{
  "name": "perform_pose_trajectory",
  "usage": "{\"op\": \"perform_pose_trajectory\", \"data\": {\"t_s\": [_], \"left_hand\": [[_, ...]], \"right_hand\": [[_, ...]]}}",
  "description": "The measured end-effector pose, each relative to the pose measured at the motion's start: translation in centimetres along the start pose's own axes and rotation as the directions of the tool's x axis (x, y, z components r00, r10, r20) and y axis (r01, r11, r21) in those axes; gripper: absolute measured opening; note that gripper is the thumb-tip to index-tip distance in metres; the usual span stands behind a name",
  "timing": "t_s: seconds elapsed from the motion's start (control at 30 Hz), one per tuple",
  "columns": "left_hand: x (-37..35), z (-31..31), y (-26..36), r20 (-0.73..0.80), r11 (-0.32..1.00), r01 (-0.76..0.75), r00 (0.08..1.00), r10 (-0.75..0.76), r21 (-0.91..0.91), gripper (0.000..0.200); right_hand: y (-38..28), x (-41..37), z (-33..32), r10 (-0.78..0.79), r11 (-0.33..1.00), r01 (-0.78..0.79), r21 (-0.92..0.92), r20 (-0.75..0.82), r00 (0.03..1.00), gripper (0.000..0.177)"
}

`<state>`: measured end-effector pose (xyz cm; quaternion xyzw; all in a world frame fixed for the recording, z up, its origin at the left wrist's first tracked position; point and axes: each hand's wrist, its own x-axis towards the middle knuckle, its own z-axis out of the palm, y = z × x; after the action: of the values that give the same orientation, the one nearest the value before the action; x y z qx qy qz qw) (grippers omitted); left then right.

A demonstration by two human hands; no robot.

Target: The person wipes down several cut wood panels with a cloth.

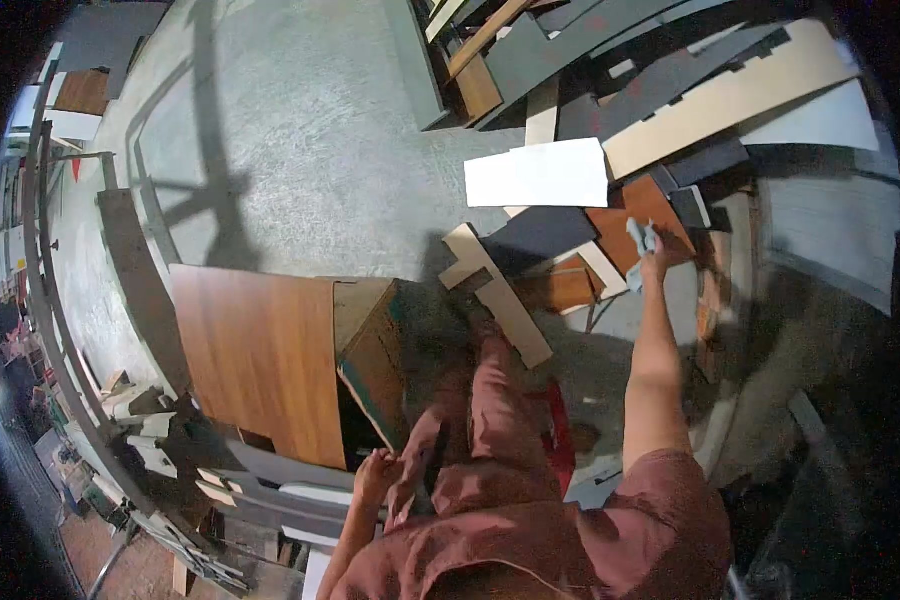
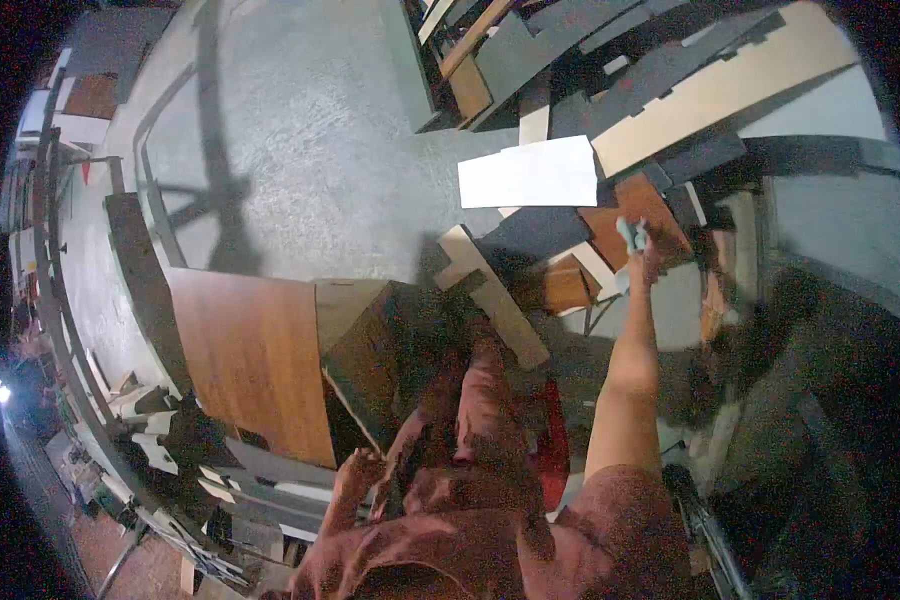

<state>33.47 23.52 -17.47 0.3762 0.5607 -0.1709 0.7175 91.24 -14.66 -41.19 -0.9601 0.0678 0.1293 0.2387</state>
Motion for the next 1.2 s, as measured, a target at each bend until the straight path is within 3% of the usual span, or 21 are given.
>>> {"op": "perform_pose_trajectory", "data": {"t_s": [0.03, 0.17, 0.27, 0.37, 0.43, 0.47, 0.53, 0.6, 0.67, 0.73, 0.8, 0.87, 0.9, 0.93, 0.97, 1.0, 1.03, 1.1, 1.13, 1.17, 1.2], "left_hand": [[-0.8, 2.0, 2.6, -0.111, 0.937, 0.112, 0.981, -0.157, -0.331, 0.034], [0.2, 1.9, 1.7, -0.272, 0.96, 0.156, 0.937, -0.218, -0.231, 0.039], [0.7, 1.7, 0.8, -0.23, 0.942, 0.189, 0.939, -0.256, -0.276, 0.039], [0.1, 2.4, 1.0, -0.262, 0.953, 0.234, 0.923, -0.28, -0.194, 0.039], [-0.3, 2.6, 0.8, -0.266, 0.947, 0.247, 0.917, -0.297, -0.205, 0.04], [-0.3, 2.7, 0.8, -0.248, 0.947, 0.223, 0.928, -0.279, -0.23, 0.04], [-0.3, 3.1, 1.1, -0.221, 0.951, 0.176, 0.947, -0.235, -0.254, 0.041], [-0.9, 3.5, 1.7, -0.234, 0.949, 0.172, 0.943, -0.236, -0.263, 0.04], [-1.0, 3.1, 1.2, -0.226, 0.97, 0.082, 0.965, -0.135, -0.229, 0.04], [-1.7, 3.3, 2.7, -0.276, 0.972, -0.082, 0.961, 0.019, -0.22, 0.04], [-2.6, 4.4, 5.8, -0.283, 0.984, -0.124, 0.947, 0.155, 0.126, 0.045], [-3.6, 5.3, 9.5, -0.219, 0.764, -0.363, 0.813, 0.539, 0.533, 0.051], [-5.2, 6.5, 12.9, -0.2, 0.762, -0.432, 0.792, 0.577, 0.483, 0.053], [-6.8, 7.8, 15.8, -0.17, 0.75, -0.502, 0.771, 0.614, 0.431, 0.056], [-6.2, 8.3, 16.7, -0.128, 0.559, -0.58, 0.617, 0.777, 0.593, 0.06], [-5.2, 8.7, 18.0, -0.04, 0.335, -0.585, 0.458, 0.888, 0.738, 0.065], [-4.7, 9.6, 19.6, 0.012, 0.232, -0.511, 0.429, 0.903, 0.828, 0.069], [-3.9, 11.2, 22.3, 0.135, 0.055, -0.439, 0.391, 0.911, 0.897, 0.077], [-4.0, 12.2, 23.2, 0.206, -0.023, -0.45, 0.362, 0.909, 0.892, 0.079], [-4.0, 12.6, 23.5, 0.182, -0.007, -0.457, 0.342, 0.922, 0.89, 0.079], [-4.1, 12.7, 23.8, 0.279, -0.068, -0.498, 0.364, 0.889, 0.864, 0.072]], "right_hand": [[-2.1, 1.8, 0.4, -0.002, 0.998, 0.002, 0.067, 0.001, 1.0, 0.049], [-4.3, 7.2, 6.0, 0.039, 0.997, -0.046, 0.061, 0.115, 0.993, 0.054], [-7.8, 6.7, 9.2, 0.109, 0.966, -0.154, 0.209, 0.213, 0.971, 0.047], [-7.6, 7.1, 11.0, 0.123, 0.992, -0.126, 0.019, 0.1, 0.987, 0.052], [-7.1, 7.3, 10.9, 0.117, 0.965, -0.16, 0.207, 0.205, 0.972, 0.051], [-6.3, 7.6, 10.9, 0.106, 0.937, -0.182, 0.297, 0.253, 0.962, 0.051], [-5.7, 7.5, 13.1, 0.069, 0.973, -0.086, 0.216, 0.085, 0.994, 0.055], [-12.8, 3.2, 11.6, 0.065, 0.95, -0.066, 0.304, 0.015, 0.998, 0.062], [-20.4, -0.8, 9.1, 0.11, 0.987, -0.123, 0.099, 0.132, 0.985, 0.062], [-23.6, -3.5, 8.7, -0.215, 0.936, 0.158, 0.314, 0.158, 0.964, 0.054], [-29.3, -7.1, 5.5, -0.407, 0.877, 0.283, 0.388, 0.287, 0.867, 0.042], [-33.4, -9.8, 2.8, -0.629, 0.752, 0.657, 0.052, 0.354, 0.693, 0.031], [-33.2, -10.5, 2.7, -0.837, 0.494, 0.869, 0.036, 0.288, 0.465, 0.03], [-36.4, -12.5, 0.0, -0.566, 0.715, 0.699, -0.011, 0.578, 0.588, 0.033], [-38.1, -16.0, -4.4, -0.749, 0.529, 0.848, 0.018, 0.479, 0.457, 0.032], [-38.6, -15.4, -4.8, -0.725, 0.443, 0.896, 0.007, 0.591, 0.354, 0.034], [-39.3, -16.6, -7.2, -0.815, 0.34, 0.933, 0.117, 0.533, 0.23, 0.035], [-43.7, -21.3, -12.8, -0.808, 0.248, 0.954, 0.168, 0.58, 0.108, 0.037], [-45.0, -23.0, -14.9, -0.754, 0.282, 0.953, 0.11, 0.64, 0.149, 0.037], [-46.1, -24.4, -16.6, -0.801, 0.178, 0.961, 0.213, 0.598, 0.016, 0.037], [-47.3, -25.9, -18.1, -0.831, 0.072, 0.947, 0.314, 0.543, -0.117, 0.037]]}}
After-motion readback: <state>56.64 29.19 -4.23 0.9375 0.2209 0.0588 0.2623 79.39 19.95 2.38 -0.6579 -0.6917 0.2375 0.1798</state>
